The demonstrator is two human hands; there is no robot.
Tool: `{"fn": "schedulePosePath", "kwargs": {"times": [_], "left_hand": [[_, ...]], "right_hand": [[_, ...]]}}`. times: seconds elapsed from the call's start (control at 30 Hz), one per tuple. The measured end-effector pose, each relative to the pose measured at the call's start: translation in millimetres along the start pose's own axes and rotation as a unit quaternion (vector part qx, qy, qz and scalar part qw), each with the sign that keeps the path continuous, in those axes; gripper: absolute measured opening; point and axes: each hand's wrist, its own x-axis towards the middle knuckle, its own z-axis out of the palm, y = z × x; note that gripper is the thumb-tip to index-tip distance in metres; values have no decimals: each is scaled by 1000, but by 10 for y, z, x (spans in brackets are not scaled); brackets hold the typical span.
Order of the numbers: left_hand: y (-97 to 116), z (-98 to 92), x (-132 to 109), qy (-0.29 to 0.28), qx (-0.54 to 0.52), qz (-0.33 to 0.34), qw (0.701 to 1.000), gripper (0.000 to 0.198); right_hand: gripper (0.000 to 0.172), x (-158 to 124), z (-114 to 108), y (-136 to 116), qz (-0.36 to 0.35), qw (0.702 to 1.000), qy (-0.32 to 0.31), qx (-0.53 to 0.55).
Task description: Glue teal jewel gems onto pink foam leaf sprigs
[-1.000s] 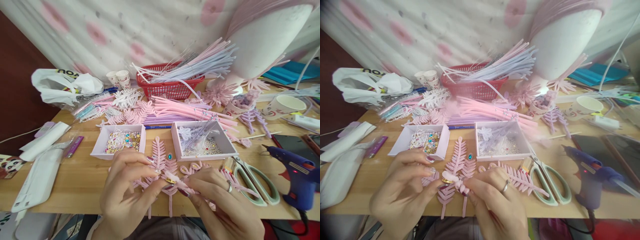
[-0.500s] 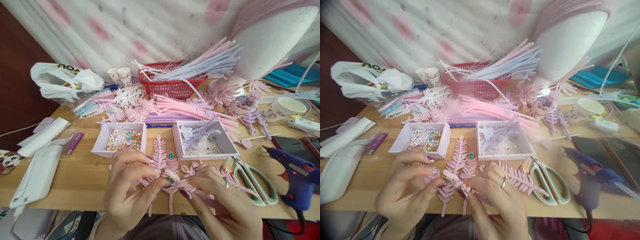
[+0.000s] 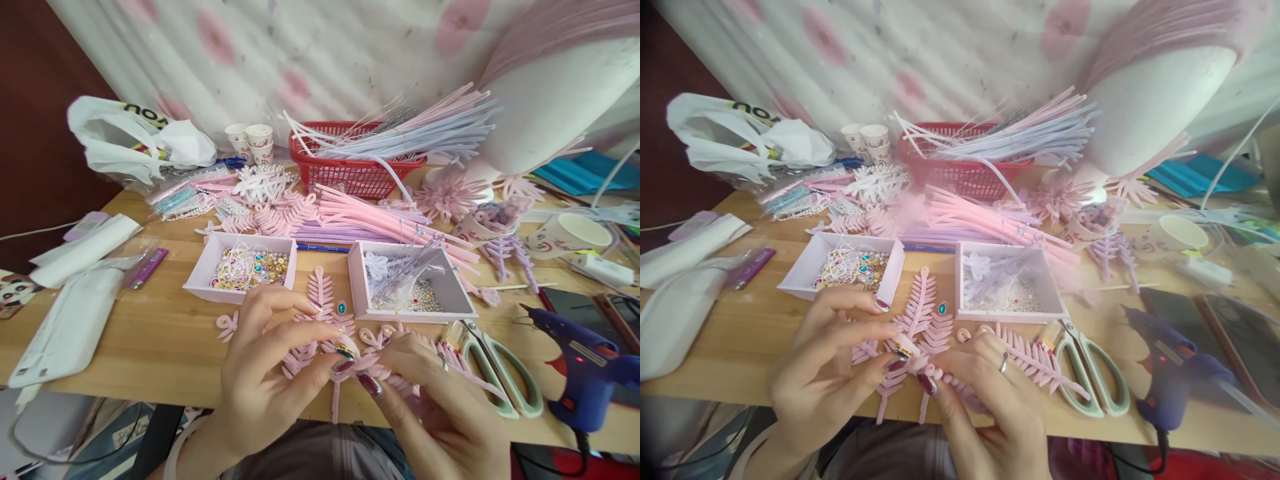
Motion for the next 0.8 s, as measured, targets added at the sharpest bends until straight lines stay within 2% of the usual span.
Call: {"fn": "schedulePosePath", "kwargs": {"times": [0.27, 0.8], "left_hand": [[22, -14, 7, 11, 27, 0, 1000, 9], [26, -46, 15, 6, 15, -25, 1000, 7]], "right_hand": [[23, 37, 10, -18, -28, 1000, 13, 8], [29, 10, 26, 12, -25, 999, 3, 23]]}}
